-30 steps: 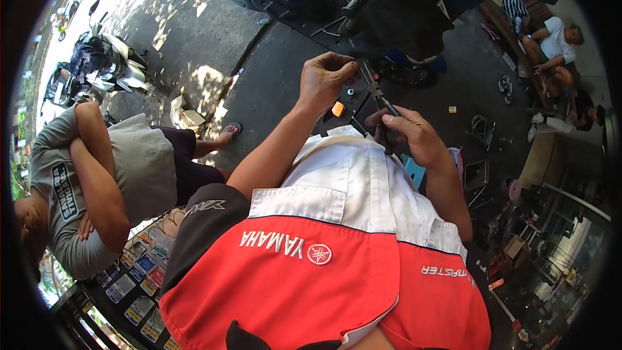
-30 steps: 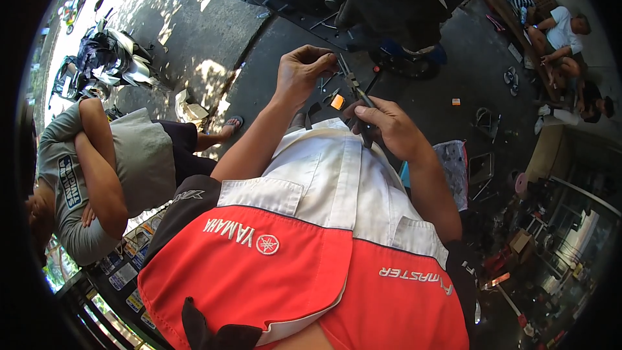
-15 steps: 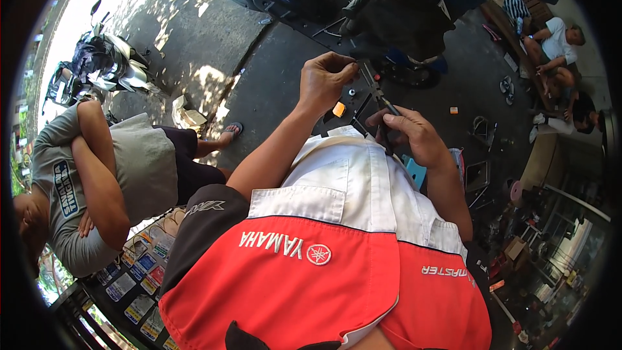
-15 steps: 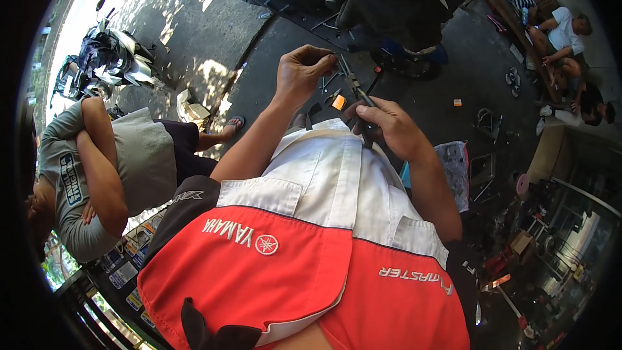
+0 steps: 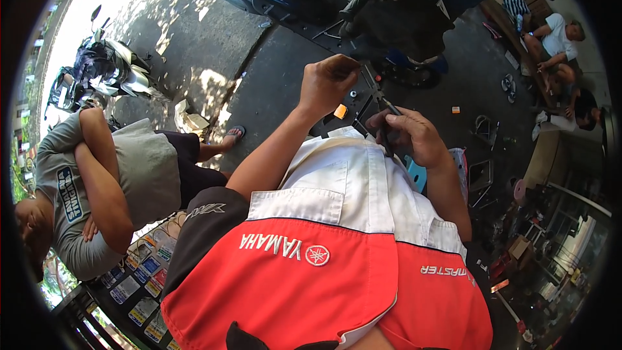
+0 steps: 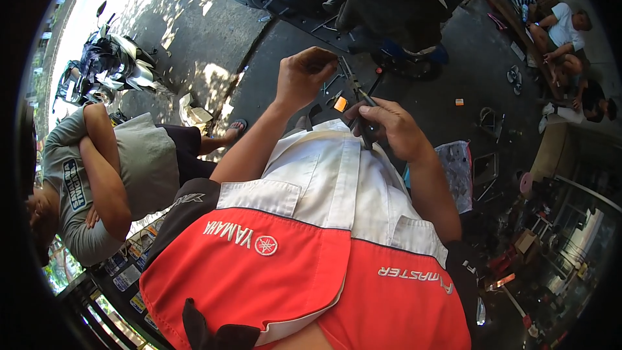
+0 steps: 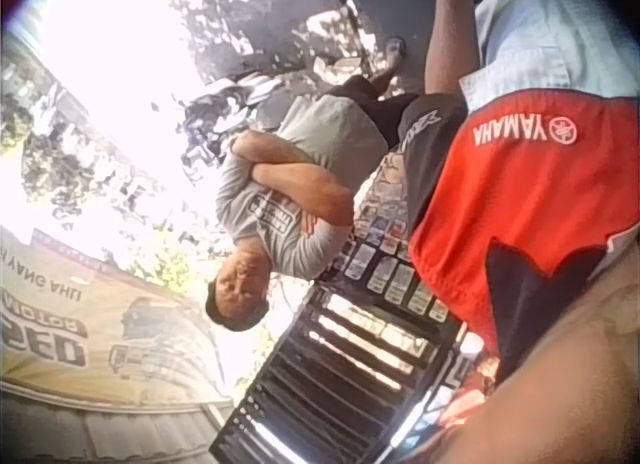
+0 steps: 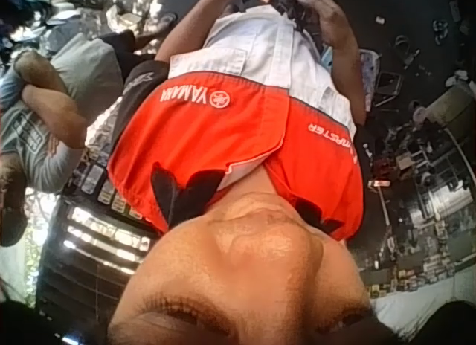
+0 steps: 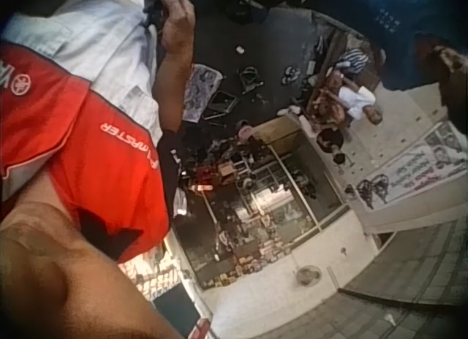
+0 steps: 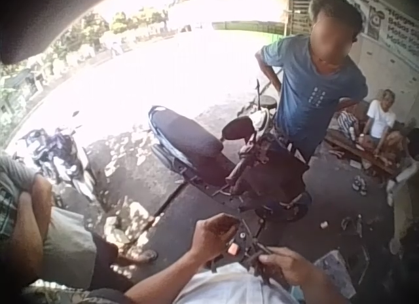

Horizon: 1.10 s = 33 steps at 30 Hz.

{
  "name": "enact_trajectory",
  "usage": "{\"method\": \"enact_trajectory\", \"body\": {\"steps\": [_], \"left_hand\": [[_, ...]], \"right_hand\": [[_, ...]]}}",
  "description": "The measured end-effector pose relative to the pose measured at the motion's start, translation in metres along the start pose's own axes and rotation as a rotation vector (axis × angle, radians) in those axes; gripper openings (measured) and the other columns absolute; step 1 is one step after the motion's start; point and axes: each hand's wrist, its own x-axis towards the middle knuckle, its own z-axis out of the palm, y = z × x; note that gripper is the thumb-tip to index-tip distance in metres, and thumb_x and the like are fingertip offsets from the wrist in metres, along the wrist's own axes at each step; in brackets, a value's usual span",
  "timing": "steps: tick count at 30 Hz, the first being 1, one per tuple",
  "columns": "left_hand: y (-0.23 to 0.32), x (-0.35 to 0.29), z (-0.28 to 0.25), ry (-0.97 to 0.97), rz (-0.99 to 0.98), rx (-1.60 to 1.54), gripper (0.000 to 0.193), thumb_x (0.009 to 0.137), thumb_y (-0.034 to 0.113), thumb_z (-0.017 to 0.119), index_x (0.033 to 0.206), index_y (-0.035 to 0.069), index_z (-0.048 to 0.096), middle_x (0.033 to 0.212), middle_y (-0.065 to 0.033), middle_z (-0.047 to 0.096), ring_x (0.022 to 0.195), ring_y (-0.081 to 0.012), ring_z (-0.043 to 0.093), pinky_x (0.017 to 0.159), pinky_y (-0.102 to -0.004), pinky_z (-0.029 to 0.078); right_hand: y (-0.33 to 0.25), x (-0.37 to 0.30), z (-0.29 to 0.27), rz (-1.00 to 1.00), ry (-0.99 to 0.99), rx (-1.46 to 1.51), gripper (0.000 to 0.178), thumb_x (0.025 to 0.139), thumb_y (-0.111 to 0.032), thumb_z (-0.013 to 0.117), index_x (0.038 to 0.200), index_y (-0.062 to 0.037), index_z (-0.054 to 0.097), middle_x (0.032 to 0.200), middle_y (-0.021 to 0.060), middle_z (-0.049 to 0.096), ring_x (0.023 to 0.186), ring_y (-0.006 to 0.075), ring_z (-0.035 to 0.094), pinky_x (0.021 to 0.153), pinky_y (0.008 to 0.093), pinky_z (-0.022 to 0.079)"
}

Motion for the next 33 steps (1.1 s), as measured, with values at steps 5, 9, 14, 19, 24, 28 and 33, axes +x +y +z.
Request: {"method": "enact_trajectory", "body": {"steps": [5, 9, 14, 19, 24, 28, 33], "left_hand": [[-0.002, 0.007, 0.006, 0.024, -0.093, -0.076, 0.013, 0.09, 0.006, 0.073, 0.101, -0.001, 0.074, 0.09, -0.0081, 0.077, 0.081, -0.0118, 0.073, 0.077, -0.0251, 0.058], [0.004, 0.011, 0.006, 0.039, -0.064, -0.056, 0.013, 0.09, 0.006, 0.073, 0.101, -0.001, 0.074, 0.09, -0.0079, 0.077, 0.081, -0.0123, 0.073, 0.077, -0.0252, 0.058], [0.007, 0.014, 0.007, 0.037, -0.032, -0.036, 0.012, 0.091, 0.006, 0.072, 0.101, -0.001, 0.074, 0.091, -0.0077, 0.077, 0.082, -0.0121, 0.073, 0.077, -0.0247, 0.058], [0.009, 0.017, 0.005, 0.027, 0.027, -0.02, 0.012, 0.091, 0.005, 0.071, 0.101, -0.002, 0.073, 0.09, -0.0075, 0.077, 0.081, -0.0115, 0.073, 0.075, -0.0244, 0.057], [0.019, 0.018, 0.003, 0.024, 0.137, 0.068, 0.012, 0.091, 0.003, 0.07, 0.102, -0.002, 0.072, 0.089, -0.0095, 0.076, 0.08, -0.0131, 0.074, 0.075, -0.0259, 0.058], [0.014, 0.022, 0.002, -0.008, 0.225, 0.115, 0.015, 0.089, 0.001, 0.068, 0.103, -0.001, 0.071, 0.091, -0.0142, 0.074, 0.08, -0.0216, 0.074, 0.072, -0.0303, 0.058], [0.016, 0.022, 0.004, -0.033, 0.262, 0.11, 0.018, 0.087, -0.002, 0.065, 0.104, -0.001, 0.07, 0.094, -0.0183, 0.072, 0.079, -0.0311, 0.073, 0.069, -0.0355, 0.056]], "right_hand": [[-0.002, 0.002, 0.001, -0.016, 0.032, -0.067, 0.03, 0.099, -0.024, 0.052, 0.113, -0.0008, 0.067, 0.101, 0.007, 0.067, 0.088, 0.0138, 0.063, 0.067, 0.0288, 0.053], [-0.006, 0.004, 0.002, -0.024, 0.077, -0.092, 0.035, 0.095, -0.025, 0.051, 0.111, 0.002, 0.066, 0.095, 0.0082, 0.067, 0.081, 0.0147, 0.065, 0.071, 0.0281, 0.054], [-0.005, 0.006, -0.003, -0.052, 0.053, -0.094, 0.029, 0.096, -0.024, 0.053, 0.105, 0.0002, 0.066, 0.093, 0.0067, 0.065, 0.079, 0.013, 0.064, 0.068, 0.0272, 0.052], [-0.007, 0.006, -0.008, -0.064, 0.03, -0.082, 0.027, 0.096, -0.022, 0.054, 0.105, 0.0006, 0.066, 0.092, 0.0064, 0.065, 0.078, 0.0127, 0.062, 0.071, 0.0265, 0.051], [-0.007, 0.007, -0.013, -0.048, 0.02, -0.095, 0.026, 0.096, -0.02, 0.055, 0.105, 0.001, 0.066, 0.092, 0.0064, 0.065, 0.078, 0.0128, 0.062, 0.072, 0.0262, 0.05], [-0.006, 0.007, -0.012, -0.056, 0.023, -0.095, 0.024, 0.098, -0.019, 0.055, 0.105, 0.001, 0.066, 0.091, 0.0062, 0.065, 0.078, 0.0126, 0.062, 0.071, 0.0263, 0.05], [0.005, 0.012, -0.013, -0.067, 0.026, -0.154, 0.025, 0.1, -0.021, 0.054, 0.104, 0.0006, 0.066, 0.089, 0.0046, 0.064, 0.077, 0.011, 0.061, 0.071, 0.026, 0.05]]}}
